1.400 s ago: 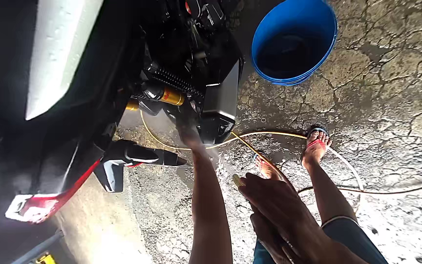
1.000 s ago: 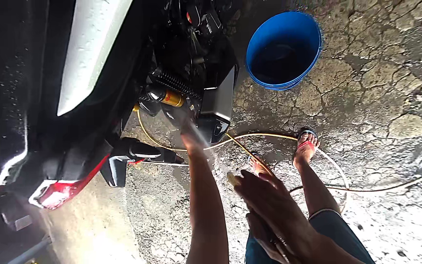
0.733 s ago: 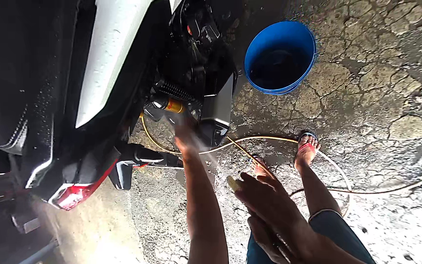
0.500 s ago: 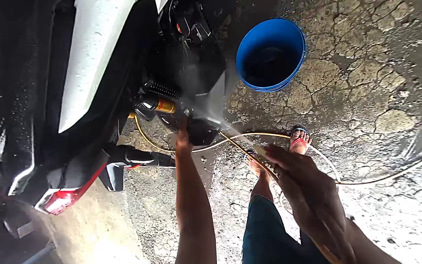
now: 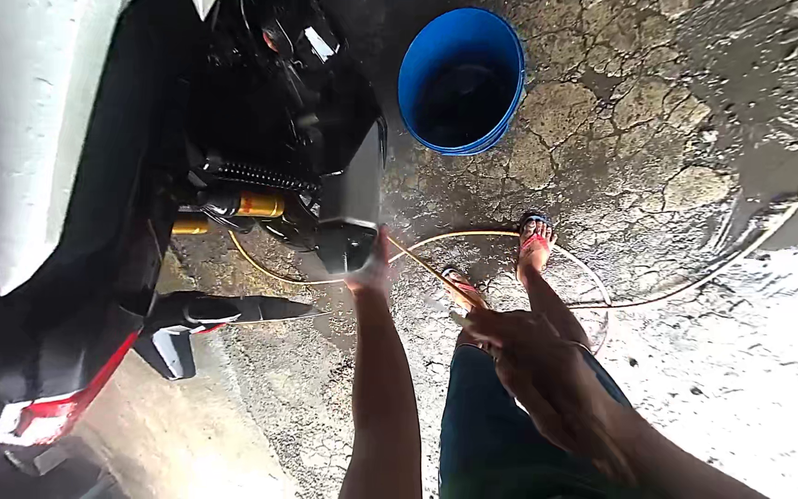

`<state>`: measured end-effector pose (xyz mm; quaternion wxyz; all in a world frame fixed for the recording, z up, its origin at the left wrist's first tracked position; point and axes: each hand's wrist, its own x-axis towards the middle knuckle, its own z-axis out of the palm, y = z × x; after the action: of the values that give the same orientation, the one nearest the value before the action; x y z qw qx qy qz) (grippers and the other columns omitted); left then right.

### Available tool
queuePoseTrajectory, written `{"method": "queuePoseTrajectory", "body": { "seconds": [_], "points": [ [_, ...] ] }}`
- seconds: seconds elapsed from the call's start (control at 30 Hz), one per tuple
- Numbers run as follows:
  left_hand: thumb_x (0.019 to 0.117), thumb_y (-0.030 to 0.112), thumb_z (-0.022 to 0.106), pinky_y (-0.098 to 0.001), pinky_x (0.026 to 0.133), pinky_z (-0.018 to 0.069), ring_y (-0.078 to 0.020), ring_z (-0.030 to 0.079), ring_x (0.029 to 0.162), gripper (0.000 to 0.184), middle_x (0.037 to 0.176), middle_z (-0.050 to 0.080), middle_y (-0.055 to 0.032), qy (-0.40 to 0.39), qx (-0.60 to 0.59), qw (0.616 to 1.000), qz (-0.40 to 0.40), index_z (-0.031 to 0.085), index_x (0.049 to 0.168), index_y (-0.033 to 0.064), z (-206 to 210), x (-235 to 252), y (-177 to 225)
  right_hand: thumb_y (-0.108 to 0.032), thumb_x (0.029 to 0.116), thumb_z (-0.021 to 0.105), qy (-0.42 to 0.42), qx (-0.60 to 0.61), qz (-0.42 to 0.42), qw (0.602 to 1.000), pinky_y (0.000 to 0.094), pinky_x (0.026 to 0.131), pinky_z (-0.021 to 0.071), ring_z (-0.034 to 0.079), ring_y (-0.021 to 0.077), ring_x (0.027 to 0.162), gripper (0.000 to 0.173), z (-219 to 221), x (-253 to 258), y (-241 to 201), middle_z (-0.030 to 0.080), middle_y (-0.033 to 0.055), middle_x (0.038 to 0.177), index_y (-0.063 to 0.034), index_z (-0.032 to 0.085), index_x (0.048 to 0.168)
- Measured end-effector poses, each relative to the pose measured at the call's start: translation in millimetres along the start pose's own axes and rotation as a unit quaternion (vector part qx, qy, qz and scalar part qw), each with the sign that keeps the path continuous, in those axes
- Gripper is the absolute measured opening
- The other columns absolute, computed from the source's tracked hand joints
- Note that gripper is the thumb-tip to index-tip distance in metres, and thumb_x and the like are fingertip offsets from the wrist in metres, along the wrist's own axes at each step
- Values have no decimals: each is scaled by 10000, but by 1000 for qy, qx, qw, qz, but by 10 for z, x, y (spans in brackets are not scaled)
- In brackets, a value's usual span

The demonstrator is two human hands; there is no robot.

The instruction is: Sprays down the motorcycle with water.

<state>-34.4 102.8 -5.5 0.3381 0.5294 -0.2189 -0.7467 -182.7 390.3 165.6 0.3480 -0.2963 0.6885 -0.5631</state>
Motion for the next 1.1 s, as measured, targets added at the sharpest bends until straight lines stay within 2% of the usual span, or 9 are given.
{"method": "queuePoseTrajectory", "body": {
  "seconds": [0.1,0.23,0.3,0.4,0.53,0.6,0.8,0.97,1.1],
  "points": [
    [1005,661,47,-591,978,495,-250,566,1224,748,1355,582,-81,107,16,994,32,444,1436,196,77,47,188,-310,1075,397,33,-1,44,998,408,985,537,666,110,1091,405,-149,-45,66,716,-5,1244,-128,680,1299],
    [1085,448,247,-521,925,542,-229,625,1109,495,1216,633,-92,137,151,969,140,516,1328,110,155,-13,447,-416,1090,381,108,30,97,989,370,998,568,695,99,1065,526,-564,74,196,740,45,1189,-38,673,1309],
    [1098,318,378,-430,937,554,-186,655,1068,394,1154,683,-88,156,301,912,231,612,1259,45,305,-81,569,-408,1092,382,90,32,76,992,418,1079,503,685,72,1063,514,-640,88,179,745,13,1170,-50,671,1321],
    [1082,312,495,-404,1099,462,-192,622,1229,411,1293,675,-137,147,499,804,289,654,1297,0,507,-110,675,-345,1094,404,122,50,63,989,352,976,572,683,110,1097,459,-936,185,154,718,48,1239,-22,649,1310],
    [1024,592,466,-573,1097,431,-314,535,1364,594,1462,574,-128,166,731,606,266,589,1426,172,625,7,539,-354,1076,407,124,-49,92,987,216,770,554,656,-2,869,439,-1466,259,197,734,-18,1050,-90,672,1305],
    [1004,598,460,-605,1062,451,-362,520,1375,620,1490,544,-156,202,760,560,259,569,1450,181,682,25,479,-340,1069,417,93,-104,141,980,274,752,571,670,33,841,410,-1716,134,263,738,-4,1025,-112,691,1271],
    [996,627,425,-508,1060,477,-266,554,1350,594,1450,587,-91,233,773,536,247,620,1382,220,758,-58,438,-237,1096,382,103,-225,285,926,494,864,550,689,243,943,392,-2835,-443,610,723,161,1090,-31,688,1230],
    [984,624,423,-506,1086,451,-277,519,1388,622,1497,546,-110,238,770,540,241,603,1410,208,748,-48,449,-159,1059,464,78,-250,302,917,517,941,536,696,275,1006,311,-3288,-600,883,727,187,1073,12,717,1115],
    [975,645,420,-497,1099,441,-270,510,1399,661,1515,532,-109,244,772,537,237,577,1443,207,735,-28,448,-140,1053,469,38,-215,311,925,392,969,537,686,168,1000,312,-3084,-188,684,728,172,1079,40,710,1137]
  ]
}}
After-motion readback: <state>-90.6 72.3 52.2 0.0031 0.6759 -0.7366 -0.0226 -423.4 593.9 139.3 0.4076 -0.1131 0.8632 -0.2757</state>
